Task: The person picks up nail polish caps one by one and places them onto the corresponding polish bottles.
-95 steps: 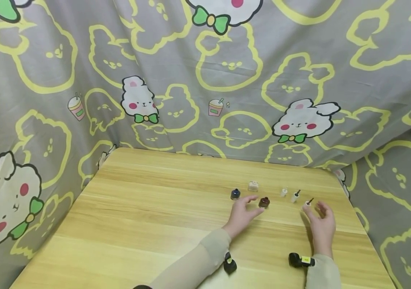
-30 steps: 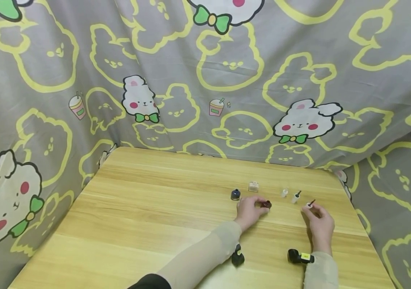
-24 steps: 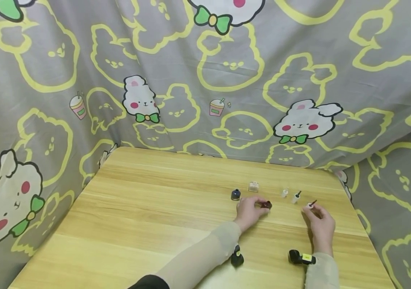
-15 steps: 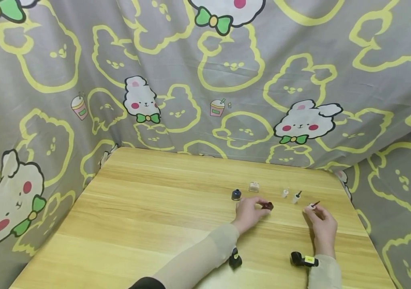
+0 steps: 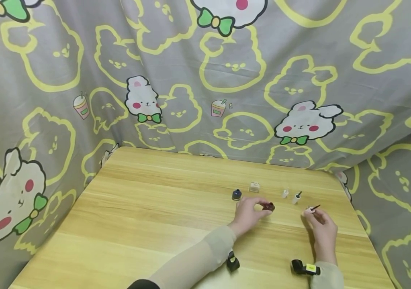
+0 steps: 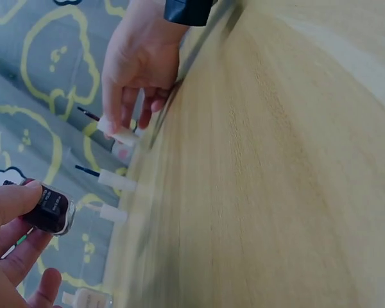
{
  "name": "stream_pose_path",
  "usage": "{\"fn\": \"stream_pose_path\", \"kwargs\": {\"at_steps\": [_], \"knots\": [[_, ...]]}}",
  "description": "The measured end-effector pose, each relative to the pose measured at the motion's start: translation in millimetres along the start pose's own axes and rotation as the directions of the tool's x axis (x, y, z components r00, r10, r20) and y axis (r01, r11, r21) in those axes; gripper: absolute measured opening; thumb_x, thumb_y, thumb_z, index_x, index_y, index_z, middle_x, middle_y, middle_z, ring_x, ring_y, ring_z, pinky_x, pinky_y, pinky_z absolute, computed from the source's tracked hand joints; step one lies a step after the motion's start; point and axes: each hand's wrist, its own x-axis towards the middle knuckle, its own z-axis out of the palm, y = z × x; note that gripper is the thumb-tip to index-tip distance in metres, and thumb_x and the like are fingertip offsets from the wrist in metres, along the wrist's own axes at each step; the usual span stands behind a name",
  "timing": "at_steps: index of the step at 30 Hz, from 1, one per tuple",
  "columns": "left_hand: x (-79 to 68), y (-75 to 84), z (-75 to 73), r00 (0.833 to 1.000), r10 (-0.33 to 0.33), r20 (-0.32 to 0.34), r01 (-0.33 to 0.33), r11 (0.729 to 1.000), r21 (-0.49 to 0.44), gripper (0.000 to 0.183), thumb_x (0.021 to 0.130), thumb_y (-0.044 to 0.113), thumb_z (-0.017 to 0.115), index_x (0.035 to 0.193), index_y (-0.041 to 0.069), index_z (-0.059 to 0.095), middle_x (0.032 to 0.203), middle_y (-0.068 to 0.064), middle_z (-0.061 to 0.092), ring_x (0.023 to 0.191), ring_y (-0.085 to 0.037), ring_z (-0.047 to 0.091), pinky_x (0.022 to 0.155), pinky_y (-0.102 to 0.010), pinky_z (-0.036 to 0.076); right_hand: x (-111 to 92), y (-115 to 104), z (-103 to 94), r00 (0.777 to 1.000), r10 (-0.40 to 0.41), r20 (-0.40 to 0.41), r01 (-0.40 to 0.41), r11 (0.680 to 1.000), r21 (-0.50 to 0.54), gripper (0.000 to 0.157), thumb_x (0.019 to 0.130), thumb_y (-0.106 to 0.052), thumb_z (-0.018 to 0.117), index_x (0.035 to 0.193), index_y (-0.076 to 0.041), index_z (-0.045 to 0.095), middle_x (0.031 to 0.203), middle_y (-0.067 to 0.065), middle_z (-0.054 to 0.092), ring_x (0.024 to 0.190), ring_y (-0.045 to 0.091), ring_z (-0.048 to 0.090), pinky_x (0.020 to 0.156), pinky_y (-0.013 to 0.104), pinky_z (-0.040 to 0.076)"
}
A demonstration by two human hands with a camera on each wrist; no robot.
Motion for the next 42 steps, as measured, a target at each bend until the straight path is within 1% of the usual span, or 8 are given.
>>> {"fn": "stream_pose_path", "kwargs": {"at_steps": [6, 12, 14, 19, 21, 26, 33, 42], "knots": [[-5.6, -2.8, -7.7, 1.0, 0.024, 0.007, -0.024, 0.999, -0.024, 0.024, 0.08, 0.039, 0.077, 0.102, 0.035, 0.072, 0.101, 0.025, 0.071, 0.099, 0.001, 0.054, 0.088, -0.024, 0.03, -9.5, -3.3, 1.8, 1.0, -0.015, 0.01, 0.016, 0.999, -0.048, 0.03, 0.082, -0.02, 0.079, 0.112, -0.022, 0.072, 0.081, -0.03, 0.067, 0.088, -0.011, 0.055, 0.08, 0.006, 0.033], [-12.3, -6.3, -18.8, 0.998, 0.063, 0.011, -0.063, 0.998, -0.028, 0.023, 0.081, 0.037, 0.077, 0.103, 0.031, 0.073, 0.099, 0.022, 0.072, 0.098, -0.001, 0.054, 0.088, -0.025, 0.03, -19.4, -8.3, 10.0, 0.999, -0.042, 0.033, 0.045, 0.995, -0.087, 0.021, 0.082, -0.021, 0.079, 0.103, -0.024, 0.074, 0.08, -0.03, 0.066, 0.092, -0.007, 0.051, 0.083, 0.008, 0.028], [-14.7, -7.9, -23.2, 0.997, 0.078, 0.005, -0.078, 0.997, -0.019, 0.023, 0.08, 0.037, 0.077, 0.103, 0.031, 0.073, 0.099, 0.022, 0.072, 0.097, 0.002, 0.053, 0.088, -0.025, 0.03, -23.2, -9.9, 12.4, 0.997, -0.024, 0.076, 0.026, 0.999, -0.031, 0.021, 0.083, -0.018, 0.078, 0.104, -0.022, 0.074, 0.085, -0.028, 0.065, 0.097, -0.004, 0.049, 0.087, 0.008, 0.034], [-19.6, -12.7, -35.4, 0.994, 0.112, -0.005, -0.112, 0.993, -0.043, 0.024, 0.081, 0.035, 0.077, 0.104, 0.03, 0.073, 0.103, 0.02, 0.073, 0.101, 0.0, 0.056, 0.09, -0.028, 0.031, -30.9, -13.2, 20.9, 0.992, -0.032, 0.122, 0.032, 0.999, 0.004, 0.021, 0.083, -0.016, 0.078, 0.103, -0.019, 0.074, 0.092, -0.024, 0.064, 0.104, -0.001, 0.045, 0.087, 0.01, 0.037], [-21.1, -15.3, -40.0, 0.993, 0.119, -0.004, -0.119, 0.991, -0.058, 0.023, 0.082, 0.034, 0.077, 0.104, 0.03, 0.073, 0.104, 0.019, 0.073, 0.103, -0.001, 0.056, 0.09, -0.03, 0.031, -33.0, -14.2, 25.1, 0.991, -0.064, 0.115, 0.071, 0.996, -0.056, 0.019, 0.083, -0.019, 0.078, 0.101, -0.019, 0.074, 0.09, -0.026, 0.063, 0.104, -0.002, 0.044, 0.086, 0.014, 0.03], [-25.6, -23.0, -50.6, 0.991, 0.133, 0.0, -0.133, 0.989, -0.063, 0.023, 0.082, 0.032, 0.077, 0.105, 0.029, 0.073, 0.106, 0.018, 0.073, 0.103, -0.004, 0.055, 0.09, -0.031, 0.03, -38.7, -16.3, 33.3, 0.984, -0.097, 0.152, 0.117, 0.985, -0.131, 0.019, 0.085, -0.022, 0.076, 0.103, -0.017, 0.073, 0.091, -0.029, 0.062, 0.103, -0.002, 0.045, 0.086, 0.016, 0.031], [-30.9, -31.4, -62.7, 0.992, 0.124, -0.016, -0.125, 0.988, -0.091, 0.023, 0.08, 0.03, 0.078, 0.102, 0.027, 0.074, 0.107, 0.016, 0.073, 0.106, -0.009, 0.056, 0.088, -0.031, 0.03, -44.9, -17.9, 43.3, 0.958, -0.208, 0.199, 0.26, 0.922, -0.288, 0.018, 0.087, -0.026, 0.075, 0.103, -0.02, 0.073, 0.093, -0.038, 0.06, 0.095, -0.011, 0.052, 0.077, 0.009, 0.04], [-30.9, -45.0, -76.9, 0.994, 0.1, -0.037, -0.104, 0.988, -0.11, 0.027, 0.079, 0.028, 0.08, 0.105, 0.026, 0.074, 0.105, 0.011, 0.075, 0.1, -0.01, 0.057, 0.089, -0.031, 0.03, -53.1, -17.9, 61.0, 0.915, -0.285, 0.285, 0.372, 0.87, -0.324, 0.022, 0.087, -0.022, 0.074, 0.104, -0.009, 0.07, 0.097, -0.04, 0.061, 0.085, -0.011, 0.059, 0.075, 0.009, 0.045]]}}
